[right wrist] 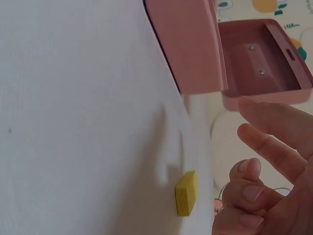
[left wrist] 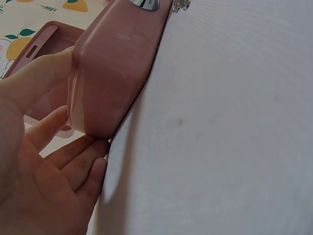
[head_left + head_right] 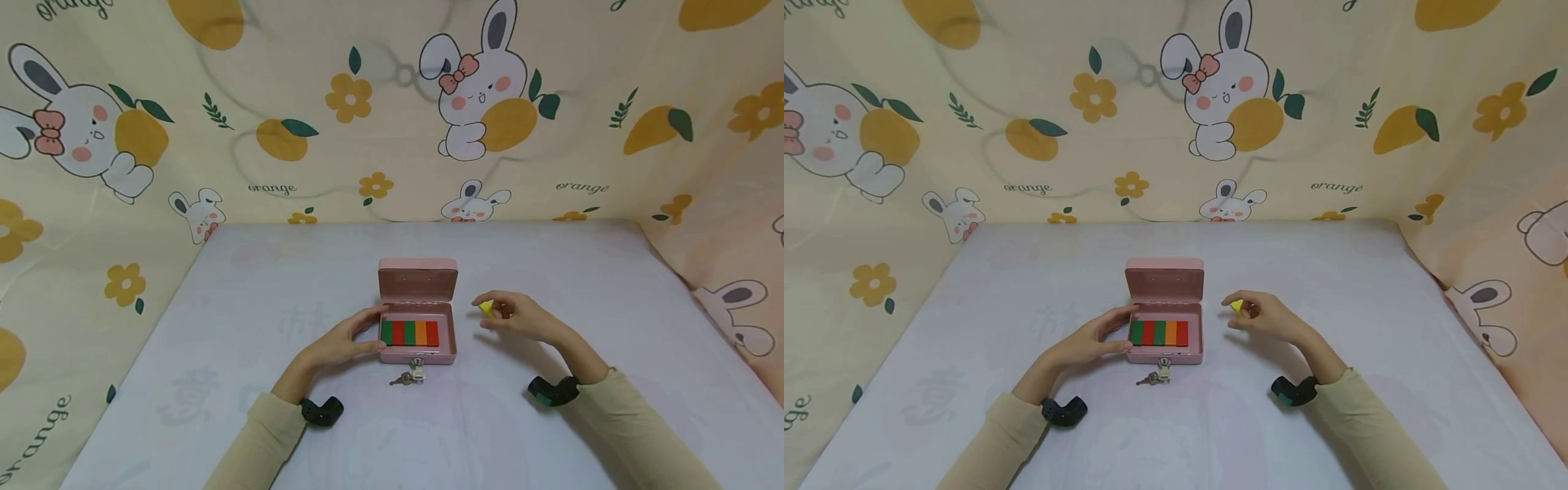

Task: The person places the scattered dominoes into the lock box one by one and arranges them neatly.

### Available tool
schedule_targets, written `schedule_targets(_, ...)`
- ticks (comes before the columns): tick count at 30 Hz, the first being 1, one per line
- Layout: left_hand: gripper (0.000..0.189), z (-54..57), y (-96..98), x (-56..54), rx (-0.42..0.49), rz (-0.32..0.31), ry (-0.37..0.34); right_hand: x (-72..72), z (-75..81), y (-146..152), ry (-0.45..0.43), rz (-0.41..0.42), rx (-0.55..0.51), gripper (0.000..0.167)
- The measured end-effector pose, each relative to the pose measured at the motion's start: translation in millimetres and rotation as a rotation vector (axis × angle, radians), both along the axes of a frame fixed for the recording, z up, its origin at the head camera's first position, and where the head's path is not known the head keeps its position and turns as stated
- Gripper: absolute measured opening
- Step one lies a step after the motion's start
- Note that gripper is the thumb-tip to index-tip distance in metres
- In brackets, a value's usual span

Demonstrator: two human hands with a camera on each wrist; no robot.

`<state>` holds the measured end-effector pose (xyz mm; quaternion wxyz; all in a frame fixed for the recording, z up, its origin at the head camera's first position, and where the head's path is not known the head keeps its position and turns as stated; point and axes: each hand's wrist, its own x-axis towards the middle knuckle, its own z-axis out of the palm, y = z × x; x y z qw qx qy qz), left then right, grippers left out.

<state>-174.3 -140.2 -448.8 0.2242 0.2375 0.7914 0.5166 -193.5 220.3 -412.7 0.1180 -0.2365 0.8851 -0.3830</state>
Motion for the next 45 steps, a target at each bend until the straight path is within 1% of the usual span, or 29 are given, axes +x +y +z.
schedule_targets(5, 0.07, 0.4, -1.0, 1.1, 0.003, -0.007, 0.0, -2.6, -2.7, 4.1, -0.027, 0.003, -0.004, 0.034)
schedule_targets(14, 0.07, 0.7, -1.1, 1.2, -0.005, 0.0, -0.009, -6.1, -0.2, 10.8, -0.065, -0.003, 0.023, 0.039)
schedule_targets(22, 0.069, 1.7, -0.8, 1.1, -0.017, -0.004, -0.008, -13.2, -6.5, 17.9, -0.091, -0.001, 0.021, 0.04)
schedule_targets(39, 0.069, 1.1, -0.4, 0.3, -0.014, -0.007, -0.005, -23.7, -12.4, 27.4, -0.115, -0.02, 0.044, 0.05)
schedule_targets(45, 0.069, 1.7, -0.2, 0.7, -0.013, -0.002, -0.012, -25.3, -13.0, 28.6, -0.159, -0.012, 0.058, 0.052)
